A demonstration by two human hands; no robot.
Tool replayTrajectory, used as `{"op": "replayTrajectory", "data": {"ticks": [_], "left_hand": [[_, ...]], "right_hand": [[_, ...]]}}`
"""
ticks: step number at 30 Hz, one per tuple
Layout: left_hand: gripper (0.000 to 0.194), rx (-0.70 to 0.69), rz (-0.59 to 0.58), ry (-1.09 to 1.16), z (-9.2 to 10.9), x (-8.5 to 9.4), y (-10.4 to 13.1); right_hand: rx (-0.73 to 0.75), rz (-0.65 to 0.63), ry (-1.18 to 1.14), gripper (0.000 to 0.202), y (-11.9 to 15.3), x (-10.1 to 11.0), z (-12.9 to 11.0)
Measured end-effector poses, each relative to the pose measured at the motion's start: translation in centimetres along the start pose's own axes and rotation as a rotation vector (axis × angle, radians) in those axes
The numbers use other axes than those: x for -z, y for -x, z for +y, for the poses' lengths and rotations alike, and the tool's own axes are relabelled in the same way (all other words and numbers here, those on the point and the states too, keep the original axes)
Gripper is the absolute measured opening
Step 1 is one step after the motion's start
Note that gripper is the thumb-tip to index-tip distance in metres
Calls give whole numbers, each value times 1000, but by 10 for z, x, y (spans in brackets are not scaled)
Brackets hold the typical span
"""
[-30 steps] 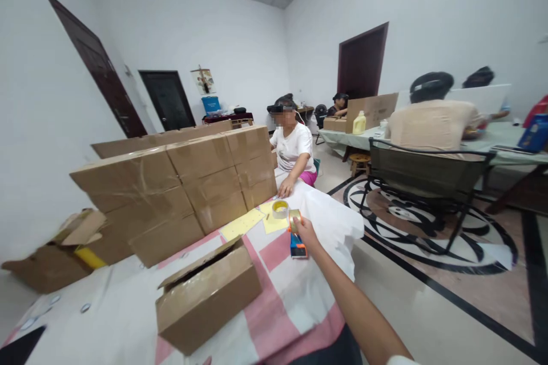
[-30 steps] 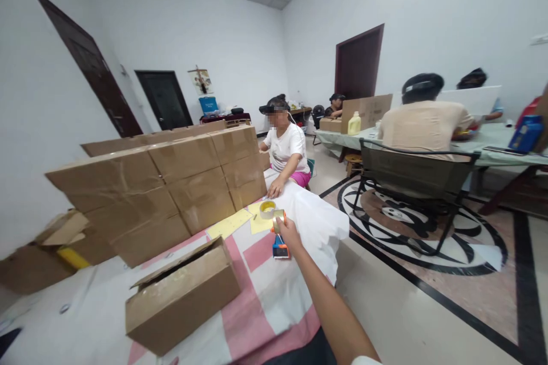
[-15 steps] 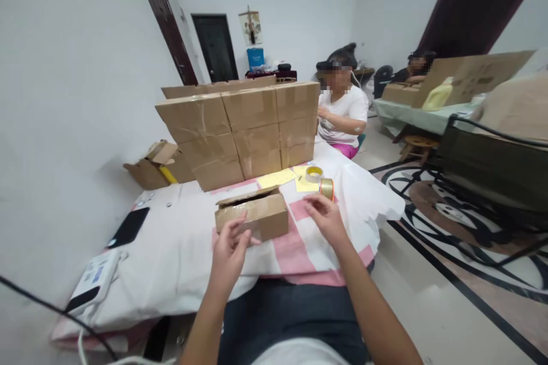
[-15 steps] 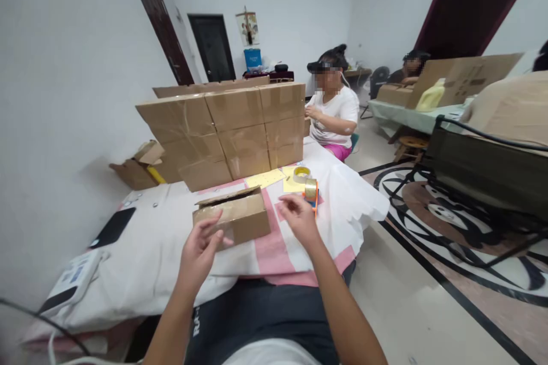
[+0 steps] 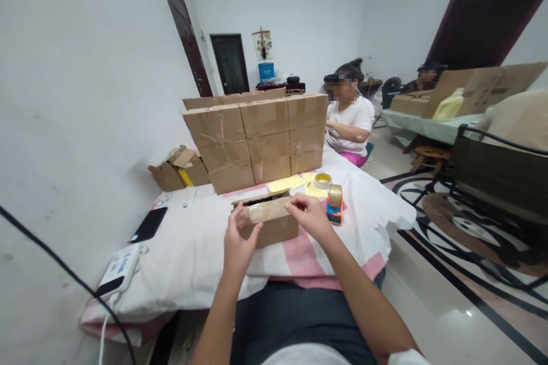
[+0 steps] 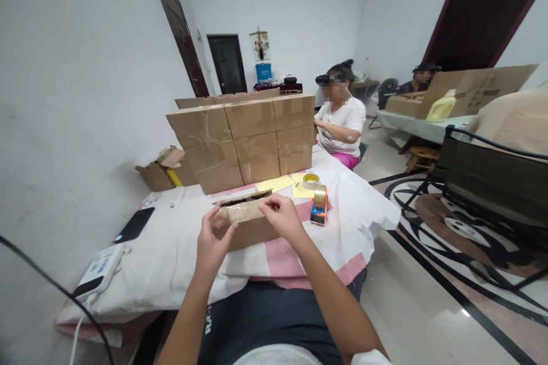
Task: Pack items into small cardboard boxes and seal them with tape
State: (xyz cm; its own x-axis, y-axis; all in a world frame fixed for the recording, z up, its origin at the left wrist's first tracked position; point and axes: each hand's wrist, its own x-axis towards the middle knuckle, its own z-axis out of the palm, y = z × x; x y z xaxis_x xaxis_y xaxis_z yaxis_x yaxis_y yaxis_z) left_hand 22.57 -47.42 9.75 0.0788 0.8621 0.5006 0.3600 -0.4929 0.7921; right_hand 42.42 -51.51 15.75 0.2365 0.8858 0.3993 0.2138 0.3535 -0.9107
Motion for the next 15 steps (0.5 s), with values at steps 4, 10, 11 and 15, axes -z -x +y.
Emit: {"op": "replayTrajectory", "data": {"ticks": [4,10,11,15], "left_hand": [[77,-183,-228,-648,-14,8,-20],[80,-148,-323,-771,-26,0,-12],[83,-145,-307,-762,-26,-1,-11],[83,-167,-274,-736,-29,0,-8]], "right_hand": [[-123,-169,-104,30,-25,3,2],[-33,-273,219,36,-65,-25,29],[-11,-274,300,34,-70,-31,35],[-14,-289,524,21,-79,-50,55]]}}
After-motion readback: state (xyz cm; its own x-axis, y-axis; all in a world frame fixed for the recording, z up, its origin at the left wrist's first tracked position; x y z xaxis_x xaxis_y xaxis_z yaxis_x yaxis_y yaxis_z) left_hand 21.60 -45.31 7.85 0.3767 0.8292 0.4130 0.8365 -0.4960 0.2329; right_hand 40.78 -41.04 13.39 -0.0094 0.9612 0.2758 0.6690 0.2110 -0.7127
